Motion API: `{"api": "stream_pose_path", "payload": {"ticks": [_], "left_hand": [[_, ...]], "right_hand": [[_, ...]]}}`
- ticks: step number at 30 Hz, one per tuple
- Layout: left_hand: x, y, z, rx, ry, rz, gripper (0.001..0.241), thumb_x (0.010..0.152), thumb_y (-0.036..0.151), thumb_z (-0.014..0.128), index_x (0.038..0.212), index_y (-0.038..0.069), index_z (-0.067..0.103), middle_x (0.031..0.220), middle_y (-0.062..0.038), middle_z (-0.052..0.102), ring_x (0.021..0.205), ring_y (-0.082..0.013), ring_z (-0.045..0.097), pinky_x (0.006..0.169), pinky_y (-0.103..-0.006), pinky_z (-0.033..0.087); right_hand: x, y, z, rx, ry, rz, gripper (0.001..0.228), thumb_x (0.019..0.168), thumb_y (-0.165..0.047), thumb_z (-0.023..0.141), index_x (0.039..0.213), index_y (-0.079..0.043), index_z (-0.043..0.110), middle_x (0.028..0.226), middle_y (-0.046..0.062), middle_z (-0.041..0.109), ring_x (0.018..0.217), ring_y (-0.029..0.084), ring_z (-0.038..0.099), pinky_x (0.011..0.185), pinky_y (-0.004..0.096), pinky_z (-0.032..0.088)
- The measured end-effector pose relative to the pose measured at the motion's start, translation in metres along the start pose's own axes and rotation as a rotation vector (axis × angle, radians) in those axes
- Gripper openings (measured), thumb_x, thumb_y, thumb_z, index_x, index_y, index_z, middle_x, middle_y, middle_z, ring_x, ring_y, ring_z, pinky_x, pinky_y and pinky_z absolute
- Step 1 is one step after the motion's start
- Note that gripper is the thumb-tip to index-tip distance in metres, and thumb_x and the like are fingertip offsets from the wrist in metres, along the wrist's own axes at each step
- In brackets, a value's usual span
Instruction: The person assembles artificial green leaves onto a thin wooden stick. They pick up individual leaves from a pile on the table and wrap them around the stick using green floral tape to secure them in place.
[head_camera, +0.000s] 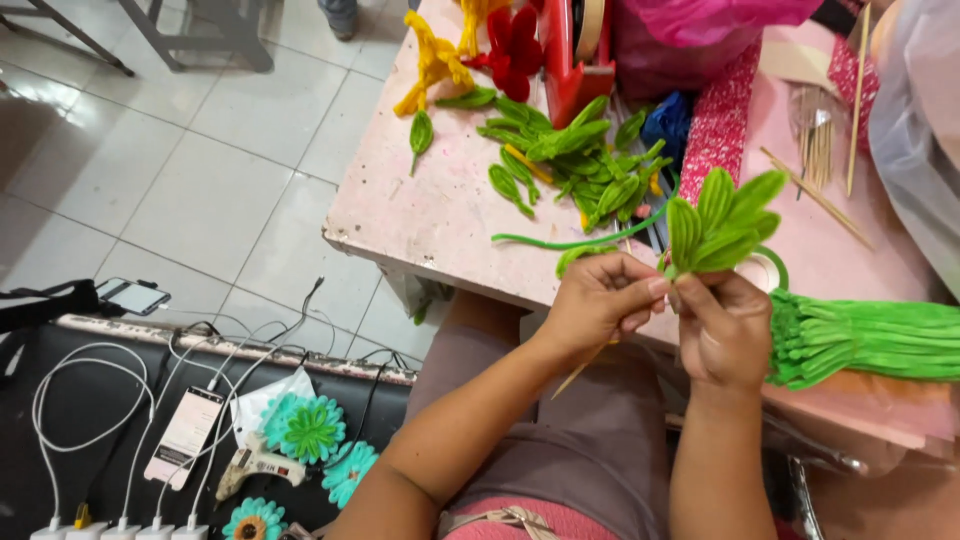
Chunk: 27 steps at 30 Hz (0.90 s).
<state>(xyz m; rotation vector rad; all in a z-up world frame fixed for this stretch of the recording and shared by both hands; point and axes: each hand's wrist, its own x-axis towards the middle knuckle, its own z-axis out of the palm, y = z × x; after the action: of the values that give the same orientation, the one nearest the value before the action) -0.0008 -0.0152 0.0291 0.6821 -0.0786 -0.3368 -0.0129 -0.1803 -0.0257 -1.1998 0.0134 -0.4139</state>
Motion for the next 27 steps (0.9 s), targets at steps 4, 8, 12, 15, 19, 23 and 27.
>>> {"api": "stream_pose_path", "payload": {"ticks": [4, 8, 12, 15, 19, 23, 27], "left_hand": [[-0.004, 0.004, -0.001, -0.197, -0.127, -0.171, 0.013, 0.093, 0.001, 0.073, 0.096, -0.007, 0.063, 0.068, -0.018, 0.063, 0.041, -0.006, 0.047, 0.029, -0.0171, 0.031], [0.003, 0.001, -0.006, -0.282, -0.244, -0.286, 0.011, 0.095, 0.001, 0.071, 0.09, -0.005, 0.063, 0.068, -0.021, 0.062, 0.04, -0.0058, 0.046, 0.028, -0.0158, 0.033], [0.008, -0.005, -0.004, 0.295, 0.051, -0.034, 0.026, 0.094, 0.014, 0.078, 0.103, -0.009, 0.071, 0.077, -0.023, 0.068, 0.048, -0.0167, 0.064, 0.038, -0.0244, 0.049], [0.0, -0.009, 0.001, 0.375, 0.234, 0.146, 0.026, 0.084, 0.007, 0.086, 0.101, -0.008, 0.074, 0.072, -0.018, 0.066, 0.048, -0.0146, 0.062, 0.041, -0.023, 0.048], [0.008, -0.016, -0.014, 0.26, 0.195, 0.054, 0.014, 0.091, 0.007, 0.081, 0.097, -0.003, 0.074, 0.069, -0.018, 0.068, 0.041, -0.0111, 0.056, 0.032, -0.021, 0.04], [-0.002, 0.01, -0.001, 0.057, 0.072, -0.1, 0.014, 0.095, 0.009, 0.073, 0.088, -0.002, 0.067, 0.066, -0.013, 0.065, 0.039, -0.0069, 0.047, 0.03, -0.0196, 0.029], [0.002, 0.017, -0.009, 0.101, -0.077, -0.242, 0.018, 0.1, 0.016, 0.069, 0.088, 0.003, 0.066, 0.068, -0.009, 0.068, 0.041, -0.0044, 0.049, 0.03, -0.0191, 0.026]], "right_hand": [[-0.006, -0.052, 0.036, 0.08, -0.113, 0.013, 0.019, 0.086, 0.015, 0.067, 0.099, 0.001, 0.073, 0.079, 0.01, 0.065, 0.065, 0.011, 0.051, 0.065, 0.03, 0.05], [-0.006, -0.069, 0.047, 0.189, -0.153, 0.111, 0.019, 0.08, 0.016, 0.071, 0.087, -0.001, 0.071, 0.075, 0.009, 0.067, 0.067, 0.02, 0.067, 0.073, 0.034, 0.058], [0.009, -0.039, 0.028, -0.055, -0.059, 0.014, 0.013, 0.089, 0.007, 0.075, 0.083, -0.002, 0.067, 0.073, 0.003, 0.056, 0.069, 0.008, 0.051, 0.071, 0.026, 0.052], [0.009, -0.017, 0.022, -0.125, -0.014, -0.042, 0.013, 0.091, 0.003, 0.076, 0.081, 0.001, 0.069, 0.068, 0.004, 0.052, 0.067, 0.009, 0.047, 0.067, 0.024, 0.048], [0.009, -0.008, 0.005, -0.13, -0.018, 0.019, 0.002, 0.093, 0.005, 0.073, 0.092, 0.007, 0.072, 0.07, 0.012, 0.061, 0.065, 0.014, 0.058, 0.068, 0.028, 0.054], [0.011, -0.011, -0.003, -0.017, -0.13, 0.149, 0.013, 0.094, 0.002, 0.069, 0.106, 0.005, 0.073, 0.087, 0.014, 0.07, 0.075, 0.021, 0.065, 0.074, 0.033, 0.055], [0.011, -0.016, -0.006, -0.025, -0.138, 0.233, 0.027, 0.093, 0.001, 0.068, 0.118, 0.009, 0.071, 0.112, 0.021, 0.075, 0.093, 0.025, 0.07, 0.087, 0.03, 0.057]]}}
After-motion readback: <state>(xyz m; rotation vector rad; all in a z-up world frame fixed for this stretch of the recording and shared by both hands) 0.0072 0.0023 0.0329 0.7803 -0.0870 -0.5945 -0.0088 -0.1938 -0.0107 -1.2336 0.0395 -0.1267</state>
